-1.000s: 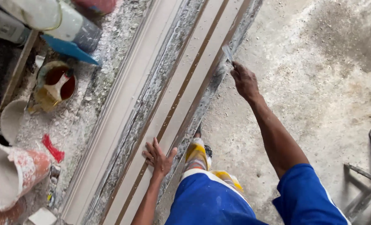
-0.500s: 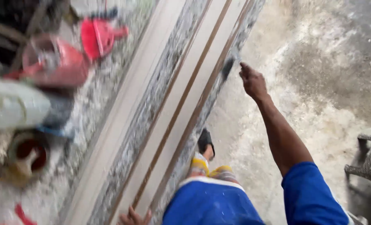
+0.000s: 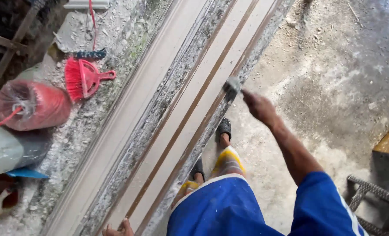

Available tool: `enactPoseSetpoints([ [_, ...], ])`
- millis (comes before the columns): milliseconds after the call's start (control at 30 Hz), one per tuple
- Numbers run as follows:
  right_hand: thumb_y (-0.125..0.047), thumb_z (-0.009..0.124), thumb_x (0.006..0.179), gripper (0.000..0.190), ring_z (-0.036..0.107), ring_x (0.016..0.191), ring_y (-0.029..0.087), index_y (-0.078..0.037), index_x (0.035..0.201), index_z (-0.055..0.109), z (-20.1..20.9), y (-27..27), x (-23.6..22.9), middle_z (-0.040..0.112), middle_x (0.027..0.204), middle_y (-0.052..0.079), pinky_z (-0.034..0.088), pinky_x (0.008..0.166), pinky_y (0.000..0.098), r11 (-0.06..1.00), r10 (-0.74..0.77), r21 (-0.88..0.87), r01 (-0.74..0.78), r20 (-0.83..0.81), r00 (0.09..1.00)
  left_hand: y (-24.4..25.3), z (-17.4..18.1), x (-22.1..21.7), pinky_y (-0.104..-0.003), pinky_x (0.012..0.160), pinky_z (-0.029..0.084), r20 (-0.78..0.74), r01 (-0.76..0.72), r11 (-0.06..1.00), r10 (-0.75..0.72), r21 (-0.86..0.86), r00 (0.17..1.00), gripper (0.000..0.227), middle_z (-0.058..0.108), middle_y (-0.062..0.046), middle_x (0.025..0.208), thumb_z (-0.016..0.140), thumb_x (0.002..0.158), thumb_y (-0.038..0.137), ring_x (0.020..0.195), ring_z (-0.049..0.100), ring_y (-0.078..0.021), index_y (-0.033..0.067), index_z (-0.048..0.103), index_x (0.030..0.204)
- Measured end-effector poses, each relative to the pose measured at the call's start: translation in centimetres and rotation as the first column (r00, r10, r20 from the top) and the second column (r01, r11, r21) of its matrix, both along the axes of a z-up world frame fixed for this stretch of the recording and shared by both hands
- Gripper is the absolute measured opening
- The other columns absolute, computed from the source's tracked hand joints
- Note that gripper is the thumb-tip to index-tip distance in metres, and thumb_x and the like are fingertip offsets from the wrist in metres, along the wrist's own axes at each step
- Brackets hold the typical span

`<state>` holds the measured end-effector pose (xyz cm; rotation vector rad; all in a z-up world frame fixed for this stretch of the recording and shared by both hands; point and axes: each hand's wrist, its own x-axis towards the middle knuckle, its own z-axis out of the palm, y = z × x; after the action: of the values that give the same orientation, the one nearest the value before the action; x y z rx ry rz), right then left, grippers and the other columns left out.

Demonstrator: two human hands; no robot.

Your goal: The person sands long white wooden planks on a workbench using a hand-held sanding block. They repeatedly rub the sanding block along the length of the planks, flipping them over to sand different sides and edges.

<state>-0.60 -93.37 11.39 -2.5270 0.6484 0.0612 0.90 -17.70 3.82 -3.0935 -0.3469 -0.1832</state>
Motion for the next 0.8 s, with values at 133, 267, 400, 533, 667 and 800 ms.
enactPoseSetpoints([
  [133,-0.033,0.036,0.11,0.035,0.071,0.097,0.031,-0.022,0.134,0.059,-0.1,2.3,0.7,0.072,0.112,0.014,0.063,0.083,0.045,0.987,0.042,0.157,0.022,-0.396,0.917,-12.5,3.2,1.1,-0.054,0.116,0.028,-0.249,-0.323,0.904,0.257,-0.28,0.934,0.076,0.031,-0.026,0.161,0.069,0.089,0.036,0.152,0.022,-0.0374,-0.0103,0.047,0.145],
  [267,-0.028,0.043,0.1,0.049,0.066,0.093,0.037,-0.03,0.149,0.045,-3.4,-0.2,-1.0,0.066,0.117,0.013,0.052,0.071,0.0497,0.932,0.321,0.215,-0.292,-0.113,0.94,-24.6,7.0,3.1,-0.055,0.122,0.02,-0.476,-0.337,0.861,0.13,-0.38,0.87,0.089,0.012,-0.023,0.169,0.062,0.088,0.046,0.156,0.013,-0.0403,0.0013,0.027,0.157],
  [400,-0.054,0.03,0.099,0.054,0.06,0.127,0.034,-0.043,0.148,0.049,2.9,-2.8,1.5,0.063,0.139,0.012,0.045,0.108,0.0458,0.919,0.124,0.386,0.079,-0.473,0.872,-33.2,12.0,4.8,-0.059,0.125,0.013,-0.694,-0.393,0.801,-0.038,-0.451,0.719,0.1,-0.006,-0.009,0.174,0.052,0.088,0.06,0.16,-0.007,-0.0346,0.0216,0.001,0.165],
  [533,-0.021,0.056,0.102,0.039,0.073,0.063,0.035,-0.018,0.141,0.059,-1.5,-0.2,-1.4,0.073,0.118,0.016,0.057,0.041,0.0499,0.826,0.506,0.217,-0.52,0.119,0.854,-35.3,11.1,6.4,-0.064,0.123,0.005,-0.774,-0.447,0.843,0.058,-0.301,0.631,0.117,-0.023,-0.017,0.17,0.051,0.078,0.074,0.155,-0.022,-0.0432,0.0168,-0.003,0.164],
  [667,-0.035,0.045,0.102,0.049,0.068,0.076,0.041,-0.036,0.151,0.044,-3.5,-1.3,-3.2,0.069,0.092,0.017,0.051,0.058,0.0539,0.935,0.34,0.184,-0.304,-0.213,0.916,-34.7,14.5,5.6,-0.068,0.122,0.005,-0.828,-0.44,0.84,-0.019,-0.317,0.561,0.113,-0.027,-0.008,0.171,0.046,0.078,0.075,0.157,-0.024,-0.0368,0.0261,-0.009,0.164],
  [800,-0.053,0.03,0.104,0.047,0.07,0.098,0.041,-0.034,0.136,0.057,-5.9,-2.8,-2.9,0.071,0.112,0.017,0.055,0.079,0.0543,0.914,0.341,0.339,-0.224,-0.343,0.875,-33.8,12.7,6.9,-0.064,0.124,0.008,-0.857,-0.478,0.822,-0.024,-0.31,0.515,0.108,-0.023,-0.005,0.172,0.044,0.08,0.073,0.158,-0.022,-0.0343,0.0304,-0.008,0.165],
])
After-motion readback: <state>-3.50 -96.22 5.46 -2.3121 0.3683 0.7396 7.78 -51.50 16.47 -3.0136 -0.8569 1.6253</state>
